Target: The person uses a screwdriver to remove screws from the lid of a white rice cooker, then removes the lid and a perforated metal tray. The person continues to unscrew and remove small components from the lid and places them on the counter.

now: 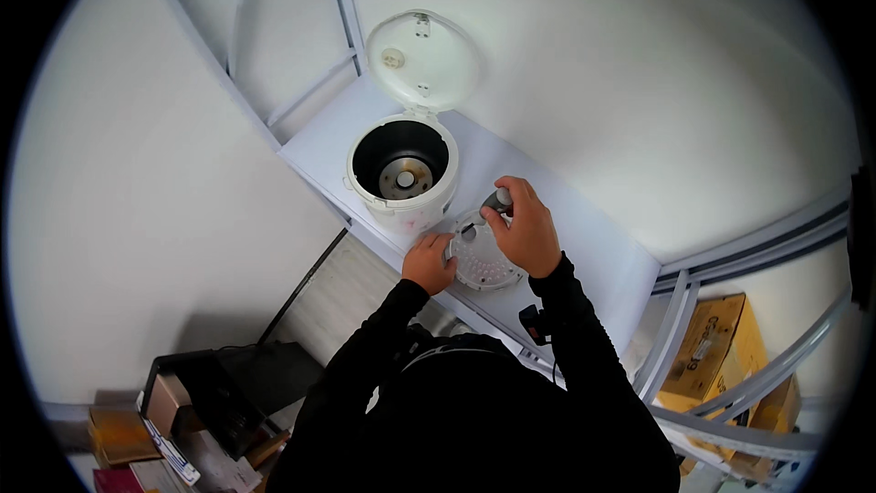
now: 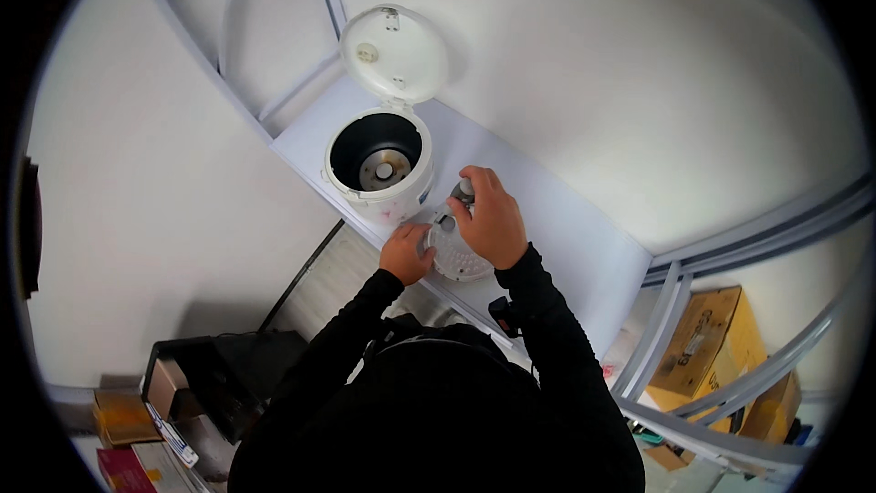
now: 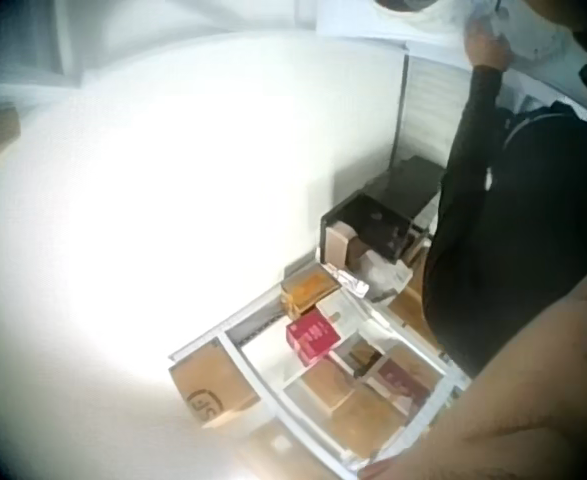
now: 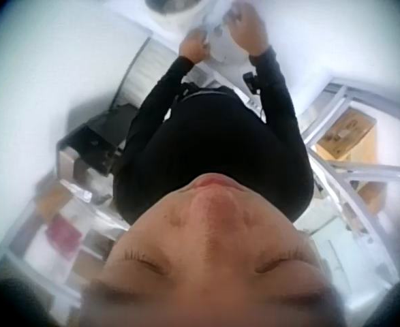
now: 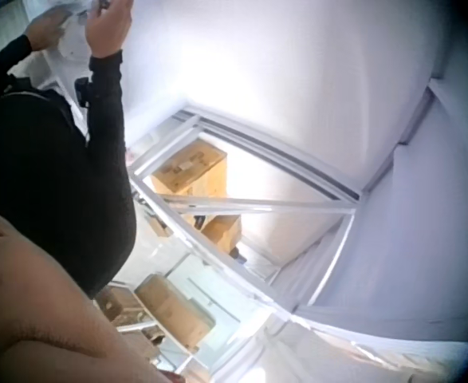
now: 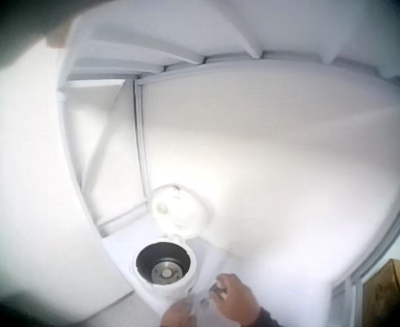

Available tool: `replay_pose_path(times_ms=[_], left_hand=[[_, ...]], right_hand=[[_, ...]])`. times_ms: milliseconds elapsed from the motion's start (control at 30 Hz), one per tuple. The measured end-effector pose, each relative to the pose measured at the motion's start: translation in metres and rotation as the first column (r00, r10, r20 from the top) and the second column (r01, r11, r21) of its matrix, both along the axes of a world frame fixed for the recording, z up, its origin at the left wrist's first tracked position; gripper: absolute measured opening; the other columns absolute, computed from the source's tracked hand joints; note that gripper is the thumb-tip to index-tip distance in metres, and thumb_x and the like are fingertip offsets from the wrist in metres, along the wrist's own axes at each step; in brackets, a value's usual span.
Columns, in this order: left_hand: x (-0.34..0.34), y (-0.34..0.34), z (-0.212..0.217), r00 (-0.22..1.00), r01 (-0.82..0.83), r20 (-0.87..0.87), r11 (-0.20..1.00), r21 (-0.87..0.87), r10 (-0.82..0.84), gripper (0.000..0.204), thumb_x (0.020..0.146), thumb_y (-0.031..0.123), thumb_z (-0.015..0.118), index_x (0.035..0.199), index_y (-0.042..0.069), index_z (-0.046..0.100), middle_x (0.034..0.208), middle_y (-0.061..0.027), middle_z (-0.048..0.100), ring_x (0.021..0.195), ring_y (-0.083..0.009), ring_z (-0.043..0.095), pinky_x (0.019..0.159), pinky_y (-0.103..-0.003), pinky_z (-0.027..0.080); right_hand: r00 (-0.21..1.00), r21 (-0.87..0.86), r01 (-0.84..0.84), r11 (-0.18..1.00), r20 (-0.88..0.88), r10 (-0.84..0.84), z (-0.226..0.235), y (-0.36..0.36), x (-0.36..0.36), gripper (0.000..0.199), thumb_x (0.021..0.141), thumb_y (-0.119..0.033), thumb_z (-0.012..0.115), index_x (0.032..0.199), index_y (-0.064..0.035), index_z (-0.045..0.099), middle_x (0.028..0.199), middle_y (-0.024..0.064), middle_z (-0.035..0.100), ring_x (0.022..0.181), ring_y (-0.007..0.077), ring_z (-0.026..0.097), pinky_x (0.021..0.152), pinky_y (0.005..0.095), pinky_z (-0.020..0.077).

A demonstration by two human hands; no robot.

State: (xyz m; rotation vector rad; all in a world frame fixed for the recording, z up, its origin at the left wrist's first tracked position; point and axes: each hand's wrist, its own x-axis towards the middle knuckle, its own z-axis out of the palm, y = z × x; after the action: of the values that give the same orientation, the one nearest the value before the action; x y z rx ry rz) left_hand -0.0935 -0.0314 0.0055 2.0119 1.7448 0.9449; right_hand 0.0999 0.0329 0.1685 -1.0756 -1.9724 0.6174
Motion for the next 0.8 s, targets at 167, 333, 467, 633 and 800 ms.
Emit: replay_pose_path(times_ms=[167, 333, 467, 633, 800], left_hand=[[-0.018, -0.002, -0.002, 0.981, 0.194, 0.031, 0.981, -0.02, -0.193, 0.037, 0.08, 0.019, 0.078, 0.115, 0.008, 0.07, 0.124, -0.0126, 0.066, 0.114, -0.0344, 0.063, 0.099, -0.044, 0.051], [-0.03, 0.005, -0.014, 0.956, 0.292, 0.029, 0.956, -0.017, -0.292, 0.028, 0.081, 0.023, 0.08, 0.105, 0.008, 0.074, 0.124, -0.0101, 0.065, 0.113, -0.0316, 0.063, 0.096, -0.043, 0.052], [-0.036, 0.012, -0.017, 0.936, 0.352, 0.014, 0.936, -0.014, -0.352, 0.025, 0.082, 0.025, 0.08, 0.102, 0.009, 0.076, 0.123, -0.008, 0.065, 0.109, -0.0298, 0.064, 0.092, -0.042, 0.052], [-0.044, 0.02, -0.024, 0.909, 0.416, 0.015, 0.909, -0.023, -0.416, 0.024, 0.086, 0.025, 0.078, 0.105, 0.011, 0.078, 0.122, -0.0065, 0.065, 0.106, -0.0281, 0.065, 0.09, -0.042, 0.052], [-0.052, 0.025, -0.026, 0.877, 0.479, -0.021, 0.878, -0.004, -0.479, 0.022, 0.088, 0.024, 0.077, 0.107, 0.015, 0.079, 0.121, -0.0041, 0.065, 0.102, -0.027, 0.066, 0.088, -0.043, 0.053]], right_hand=[[0.993, 0.011, 0.092, 0.996, 0.066, -0.093, -0.002, -0.025, -0.006, 0.038, 0.088, -0.01, 0.077, 0.12, -0.0032, 0.058, 0.102, 0.0136, 0.065, 0.08, 0.0291, 0.068, 0.072, 0.0367, 0.0569], [0.984, -0.023, 0.157, 0.987, 0.087, -0.154, -0.005, -0.049, -0.017, 0.038, 0.087, -0.01, 0.077, 0.119, -0.0042, 0.058, 0.103, 0.0134, 0.065, 0.079, 0.0296, 0.068, 0.072, 0.0366, 0.0566], [0.967, 0.0, 0.231, 0.973, 0.108, -0.229, -0.015, -0.065, -0.031, 0.038, 0.087, -0.011, 0.077, 0.119, -0.0045, 0.057, 0.107, 0.0153, 0.065, 0.081, 0.0345, 0.068, 0.072, 0.0401, 0.0555], [0.949, -0.011, 0.309, 0.951, 0.063, -0.308, -0.021, -0.081, -0.047, 0.039, 0.086, -0.011, 0.076, 0.119, -0.0048, 0.056, 0.111, 0.0196, 0.065, 0.084, 0.0438, 0.066, 0.071, 0.0481, 0.0529], [0.921, 0.028, 0.38, 0.924, 0.078, -0.381, -0.028, -0.093, -0.06, 0.038, 0.087, -0.013, 0.076, 0.119, -0.0047, 0.056, 0.11, 0.0203, 0.064, 0.084, 0.0444, 0.065, 0.07, 0.0488, 0.0526]])
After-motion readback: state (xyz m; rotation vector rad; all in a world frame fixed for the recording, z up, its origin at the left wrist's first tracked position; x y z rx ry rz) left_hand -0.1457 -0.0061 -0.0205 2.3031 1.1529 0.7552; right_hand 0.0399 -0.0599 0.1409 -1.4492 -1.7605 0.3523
